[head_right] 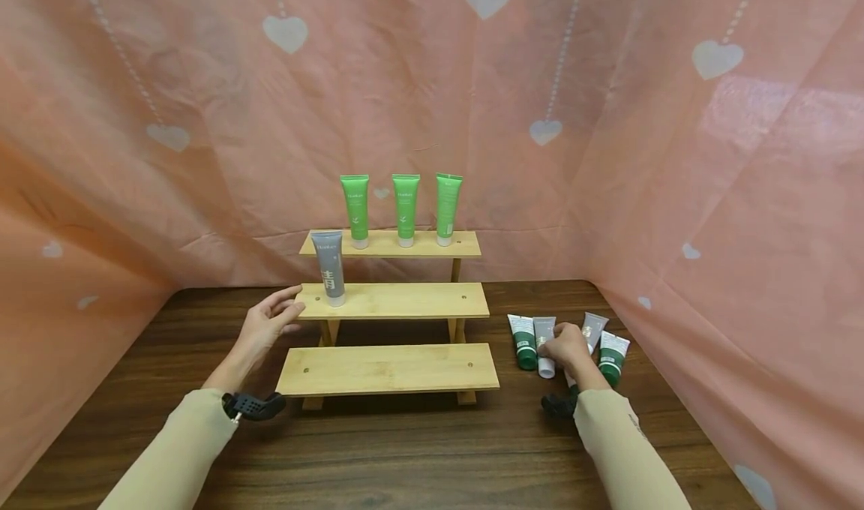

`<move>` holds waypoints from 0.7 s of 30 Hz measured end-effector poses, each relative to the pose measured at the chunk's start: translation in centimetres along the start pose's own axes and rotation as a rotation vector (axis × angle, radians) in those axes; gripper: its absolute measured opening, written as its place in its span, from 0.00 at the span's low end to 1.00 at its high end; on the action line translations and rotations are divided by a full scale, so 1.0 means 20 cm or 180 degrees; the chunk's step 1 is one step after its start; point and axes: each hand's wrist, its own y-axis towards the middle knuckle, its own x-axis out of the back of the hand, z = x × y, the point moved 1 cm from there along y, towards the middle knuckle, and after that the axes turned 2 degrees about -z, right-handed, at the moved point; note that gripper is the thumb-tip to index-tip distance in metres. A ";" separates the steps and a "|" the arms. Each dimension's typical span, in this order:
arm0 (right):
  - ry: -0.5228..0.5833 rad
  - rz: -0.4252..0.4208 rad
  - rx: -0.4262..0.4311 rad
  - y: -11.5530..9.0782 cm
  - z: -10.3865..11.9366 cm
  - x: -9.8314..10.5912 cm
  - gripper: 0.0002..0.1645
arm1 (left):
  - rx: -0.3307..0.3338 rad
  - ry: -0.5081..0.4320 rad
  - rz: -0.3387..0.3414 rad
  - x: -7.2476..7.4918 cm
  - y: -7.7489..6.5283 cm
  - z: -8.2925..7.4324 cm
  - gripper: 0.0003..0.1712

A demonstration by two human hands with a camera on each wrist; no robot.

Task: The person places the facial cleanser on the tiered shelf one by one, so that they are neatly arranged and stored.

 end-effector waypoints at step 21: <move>0.0526 -0.0092 -0.0004 -0.03 -0.05 0.02 0.40 | -0.0055 0.0039 0.0043 0.00 0.00 0.00 0.29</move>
